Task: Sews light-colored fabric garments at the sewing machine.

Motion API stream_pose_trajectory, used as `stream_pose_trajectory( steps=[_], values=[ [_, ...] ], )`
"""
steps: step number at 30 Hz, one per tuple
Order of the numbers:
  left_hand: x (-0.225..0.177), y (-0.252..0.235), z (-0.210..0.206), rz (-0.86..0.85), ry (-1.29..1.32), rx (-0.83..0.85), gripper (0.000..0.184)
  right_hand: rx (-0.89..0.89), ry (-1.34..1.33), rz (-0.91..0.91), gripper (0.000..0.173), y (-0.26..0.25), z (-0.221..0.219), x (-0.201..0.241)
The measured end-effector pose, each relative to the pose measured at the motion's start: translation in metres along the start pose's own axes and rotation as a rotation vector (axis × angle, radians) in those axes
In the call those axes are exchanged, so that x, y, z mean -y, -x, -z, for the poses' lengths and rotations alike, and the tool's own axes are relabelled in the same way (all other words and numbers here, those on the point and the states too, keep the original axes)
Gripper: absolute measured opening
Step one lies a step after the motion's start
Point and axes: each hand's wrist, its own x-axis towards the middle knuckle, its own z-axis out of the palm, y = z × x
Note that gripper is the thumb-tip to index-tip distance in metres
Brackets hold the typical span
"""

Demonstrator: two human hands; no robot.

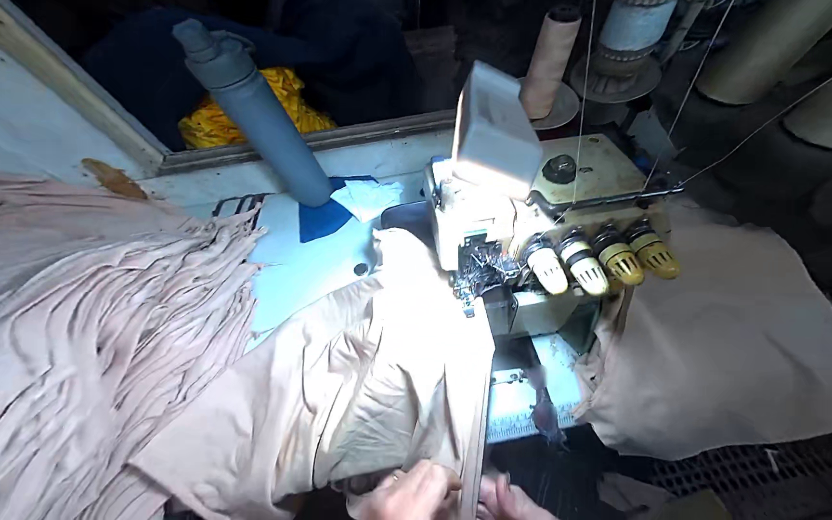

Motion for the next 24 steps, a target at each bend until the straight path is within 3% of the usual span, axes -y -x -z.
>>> stream_pose_trajectory(
  steps=[2,4,7,8,11,12,14,17,20,21,22,24],
  values=[
    [0.002,0.014,-0.026,0.066,-0.024,0.021,0.032,-0.010,-0.094,-0.007,0.072,0.002,-0.004,0.003],
    [0.009,0.023,-0.040,0.073,-0.051,-0.004,0.021,-0.016,-0.102,-0.009,0.073,0.005,-0.008,0.004],
    [0.013,0.031,-0.039,0.089,0.041,-0.006,0.016,-0.019,-0.048,-0.032,0.077,0.008,-0.013,0.006],
    [0.013,0.033,-0.038,0.086,0.070,-0.011,0.015,-0.024,-0.001,-0.040,0.071,0.008,-0.013,0.006],
    [0.014,0.036,-0.039,0.072,0.097,-0.035,0.015,-0.144,0.424,0.002,0.026,0.001,-0.008,-0.001],
    [0.013,0.036,-0.042,0.092,0.072,-0.037,0.017,-0.150,0.639,0.010,0.020,-0.001,-0.005,-0.001],
    [0.009,0.033,-0.048,0.178,-0.019,-0.012,0.027,-0.139,1.008,-0.029,0.021,-0.004,-0.009,0.003],
    [0.003,0.028,-0.051,0.332,-0.151,0.111,0.026,-0.080,1.290,-0.143,0.035,-0.010,-0.014,0.003],
    [0.008,0.029,-0.045,0.510,-0.123,0.315,0.030,-0.054,1.280,-0.277,0.047,-0.014,-0.008,-0.002],
    [0.012,0.033,-0.044,0.565,-0.078,0.312,0.029,-0.078,1.207,-0.300,0.047,-0.014,-0.007,-0.004],
    [0.016,0.038,-0.044,0.606,-0.008,0.232,0.027,-0.115,1.094,-0.295,0.042,-0.013,-0.005,-0.006],
    [0.026,0.049,-0.045,0.667,0.207,-0.091,0.021,-0.173,0.747,-0.171,0.019,-0.009,-0.005,-0.012]
  ],
)
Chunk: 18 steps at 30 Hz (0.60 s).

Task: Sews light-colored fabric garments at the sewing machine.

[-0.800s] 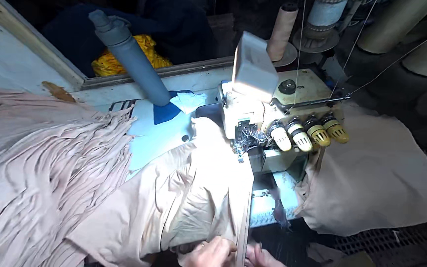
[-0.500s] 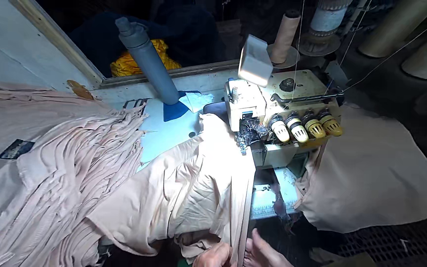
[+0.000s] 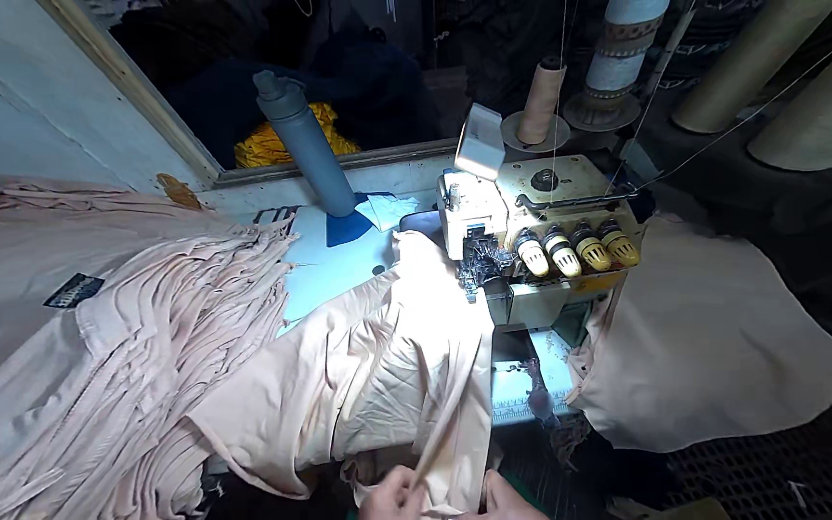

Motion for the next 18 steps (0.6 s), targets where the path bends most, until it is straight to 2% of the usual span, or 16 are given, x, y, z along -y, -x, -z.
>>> stream_pose_trajectory(
  steps=[1,2,4,6,8,10,11,13,15,16,17,18],
  values=[
    [0.003,-0.001,0.005,0.064,0.207,-0.109,0.017,0.007,-0.199,0.043,0.008,0.002,-0.001,0.000],
    [0.002,-0.003,0.013,0.158,0.434,-0.201,0.013,0.036,-0.342,0.085,0.005,0.003,-0.002,0.001],
    [-0.014,-0.011,0.038,0.303,0.796,-0.341,0.012,0.119,-0.423,0.175,0.013,0.007,-0.002,0.012],
    [-0.039,-0.013,0.067,0.288,0.994,-0.395,0.017,0.194,-0.397,0.269,0.016,0.013,-0.002,0.031],
    [-0.063,-0.011,0.085,0.197,1.085,-0.432,0.024,0.269,-0.396,0.370,0.016,0.019,-0.003,0.051],
    [-0.070,-0.007,0.092,0.025,1.023,-0.407,0.027,0.325,-0.421,0.436,0.017,0.019,-0.005,0.061],
    [-0.064,-0.005,0.090,-0.089,0.911,-0.347,0.026,0.335,-0.430,0.441,0.018,0.019,-0.005,0.062],
    [-0.042,0.003,0.082,-0.284,0.511,-0.128,0.020,0.302,-0.424,0.378,0.024,0.017,-0.005,0.055],
    [-0.018,0.011,0.065,-0.286,0.165,0.118,0.015,0.182,-0.429,0.225,0.026,0.012,-0.004,0.038],
    [-0.005,0.014,0.053,-0.245,0.071,0.206,0.017,0.118,-0.461,0.129,0.021,0.008,-0.003,0.028],
    [0.006,0.017,0.041,-0.192,0.004,0.258,0.019,0.070,-0.511,0.035,0.013,0.004,-0.003,0.019],
    [0.014,0.018,0.029,-0.142,-0.045,0.277,0.020,0.048,-0.549,-0.044,0.011,0.000,-0.003,0.011]
  ],
)
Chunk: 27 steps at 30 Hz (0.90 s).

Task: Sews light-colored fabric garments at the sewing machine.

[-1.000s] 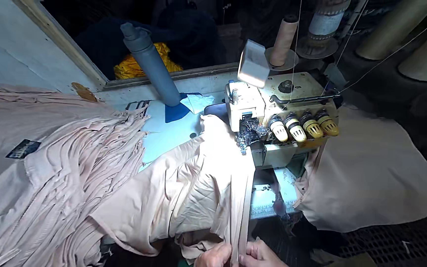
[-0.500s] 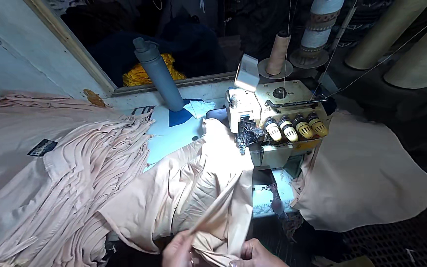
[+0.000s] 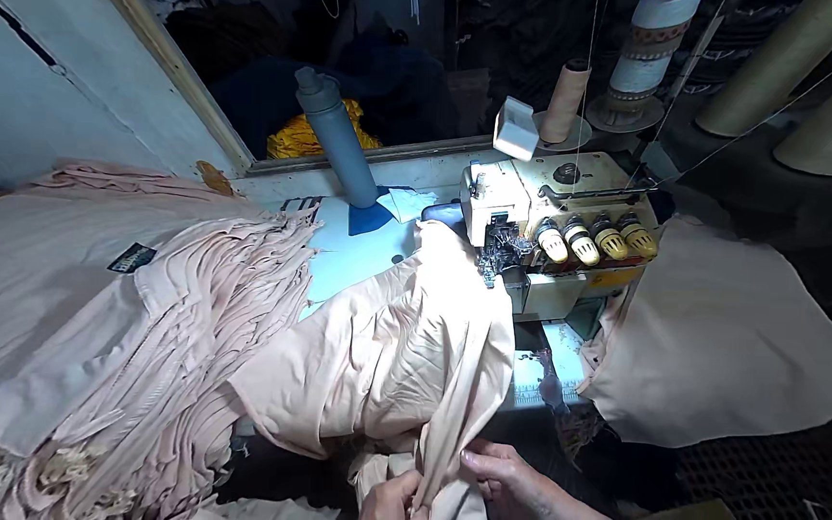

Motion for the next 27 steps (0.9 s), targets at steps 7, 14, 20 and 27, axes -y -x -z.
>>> stream_pose_trajectory(
  steps=[7,14,20,27],
  values=[
    [-0.001,-0.004,-0.021,0.109,-0.200,-0.032,0.023,-0.163,0.193,-0.117,0.010,-0.006,-0.007,-0.008],
    [0.023,-0.009,0.033,0.244,0.642,-0.753,0.026,-0.253,0.064,-0.131,0.025,-0.007,0.000,-0.011],
    [0.037,0.008,0.021,0.028,0.018,-0.380,0.018,-0.285,0.858,-0.117,0.010,-0.035,0.053,-0.016],
    [0.030,0.016,-0.008,-0.089,0.223,-0.458,0.026,-0.270,0.493,0.138,0.020,-0.019,0.068,-0.021]
  ],
)
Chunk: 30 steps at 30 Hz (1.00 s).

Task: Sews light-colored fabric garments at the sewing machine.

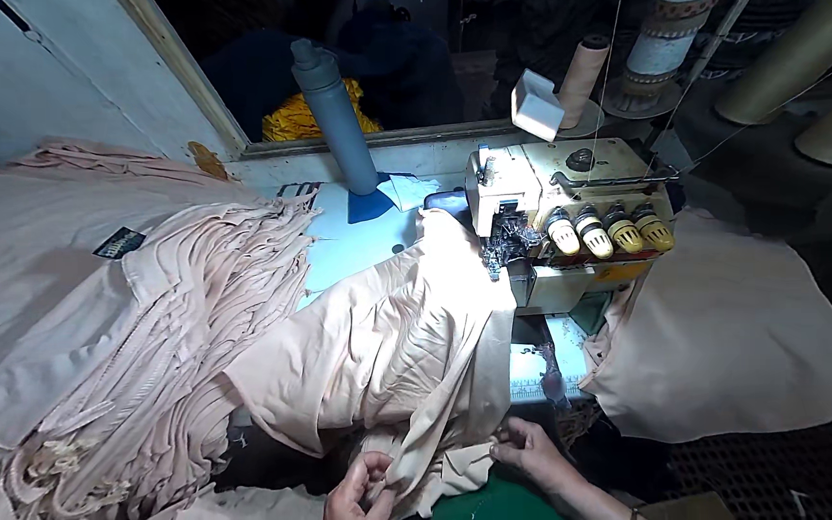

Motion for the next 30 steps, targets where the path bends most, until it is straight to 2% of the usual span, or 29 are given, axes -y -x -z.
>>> stream_pose_trajectory(
  steps=[1,2,5,8,9,12,14,16,19,22,23,26,28,30],
  values=[
    [0.001,0.001,-0.001,-0.036,0.018,-0.021,0.021,0.005,-0.011,0.036,0.008,0.001,-0.002,-0.002],
    [0.002,0.001,-0.001,-0.070,0.025,-0.034,0.016,0.009,0.007,0.063,0.005,0.002,-0.004,-0.003],
    [0.000,0.000,0.003,-0.116,0.069,-0.028,0.012,-0.013,0.018,0.078,0.009,0.007,-0.011,0.004],
    [-0.007,-0.002,0.007,-0.084,0.127,-0.002,0.011,-0.033,-0.055,0.019,0.038,0.003,-0.017,0.012],
    [-0.009,-0.002,0.006,-0.062,0.127,-0.004,0.013,-0.036,-0.040,0.011,0.036,0.000,-0.018,0.011],
    [-0.005,0.002,0.004,-0.031,0.122,-0.047,0.013,0.048,0.154,0.006,0.015,-0.003,-0.018,0.013],
    [-0.007,0.002,0.008,-0.035,0.177,-0.079,0.010,0.113,0.226,0.051,0.013,0.003,-0.017,0.022],
    [-0.017,-0.001,0.015,-0.055,0.244,-0.097,0.009,0.114,0.158,0.136,0.011,0.006,-0.017,0.026],
    [-0.032,-0.005,0.023,-0.065,0.320,-0.099,0.013,0.123,-0.122,0.173,0.005,0.013,-0.024,0.036],
    [-0.033,-0.003,0.019,-0.020,0.337,-0.066,0.012,0.087,-0.192,-0.020,0.040,0.015,-0.036,0.039],
    [-0.030,-0.001,0.017,-0.013,0.324,-0.052,0.010,0.080,-0.168,-0.047,0.044,0.012,-0.038,0.037],
    [-0.020,0.005,0.013,-0.028,0.298,-0.016,0.006,-0.028,-0.105,-0.083,0.032,0.007,-0.044,0.028],
    [-0.017,0.006,0.011,-0.029,0.293,-0.012,0.007,-0.184,-0.089,-0.117,0.045,0.002,-0.046,0.023],
    [-0.016,0.007,0.011,-0.014,0.291,-0.011,0.008,-0.241,-0.092,-0.144,0.058,-0.003,-0.047,0.024]
  ],
)
